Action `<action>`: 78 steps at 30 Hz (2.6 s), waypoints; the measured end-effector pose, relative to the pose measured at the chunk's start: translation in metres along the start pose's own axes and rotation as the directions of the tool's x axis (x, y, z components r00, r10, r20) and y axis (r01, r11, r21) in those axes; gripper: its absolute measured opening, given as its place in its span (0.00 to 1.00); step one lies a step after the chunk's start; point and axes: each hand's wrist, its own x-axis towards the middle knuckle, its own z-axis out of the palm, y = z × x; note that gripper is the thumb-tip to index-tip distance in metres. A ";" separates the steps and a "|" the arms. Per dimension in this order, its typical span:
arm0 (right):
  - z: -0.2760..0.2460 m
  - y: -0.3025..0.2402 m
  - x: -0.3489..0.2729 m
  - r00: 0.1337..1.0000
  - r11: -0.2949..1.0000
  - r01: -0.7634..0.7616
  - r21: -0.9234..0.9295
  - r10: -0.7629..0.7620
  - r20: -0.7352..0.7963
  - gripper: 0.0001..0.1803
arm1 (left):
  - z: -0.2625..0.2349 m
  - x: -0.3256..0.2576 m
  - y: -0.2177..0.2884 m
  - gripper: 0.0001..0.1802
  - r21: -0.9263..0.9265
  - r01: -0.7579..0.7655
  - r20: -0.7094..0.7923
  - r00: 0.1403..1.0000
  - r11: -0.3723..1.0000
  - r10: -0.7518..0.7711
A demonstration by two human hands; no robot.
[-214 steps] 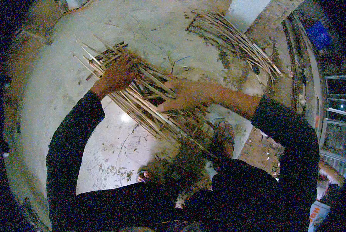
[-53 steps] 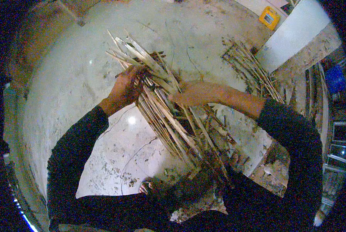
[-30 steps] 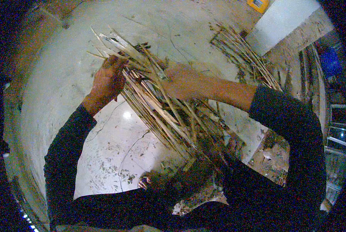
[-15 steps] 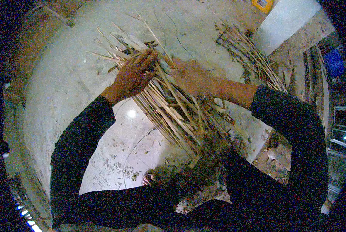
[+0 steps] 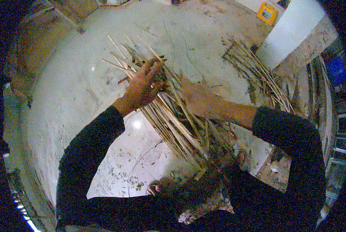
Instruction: The person sits on the floor and weaves thin bamboo strips into a flat rectangular frame. They repeatedly pick up strips, interlace them through the existing structure, and adjust the alignment by hand.
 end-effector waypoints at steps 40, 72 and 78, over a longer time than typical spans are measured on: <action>-0.160 0.275 0.010 0.987 0.988 -0.155 -0.019 0.154 -0.036 0.15 | 0.029 0.024 0.055 0.21 0.077 -0.194 0.249 0.954 0.978 0.170; -0.101 0.533 -0.069 0.802 0.816 -0.577 -0.042 0.575 0.160 0.65 | 0.031 0.018 0.054 0.30 0.146 -0.027 0.377 0.926 0.989 -0.030; -0.098 0.514 -0.070 0.830 0.824 -0.558 0.096 0.553 0.070 0.61 | 0.028 0.022 0.056 0.29 0.084 -0.042 0.357 0.934 0.996 0.009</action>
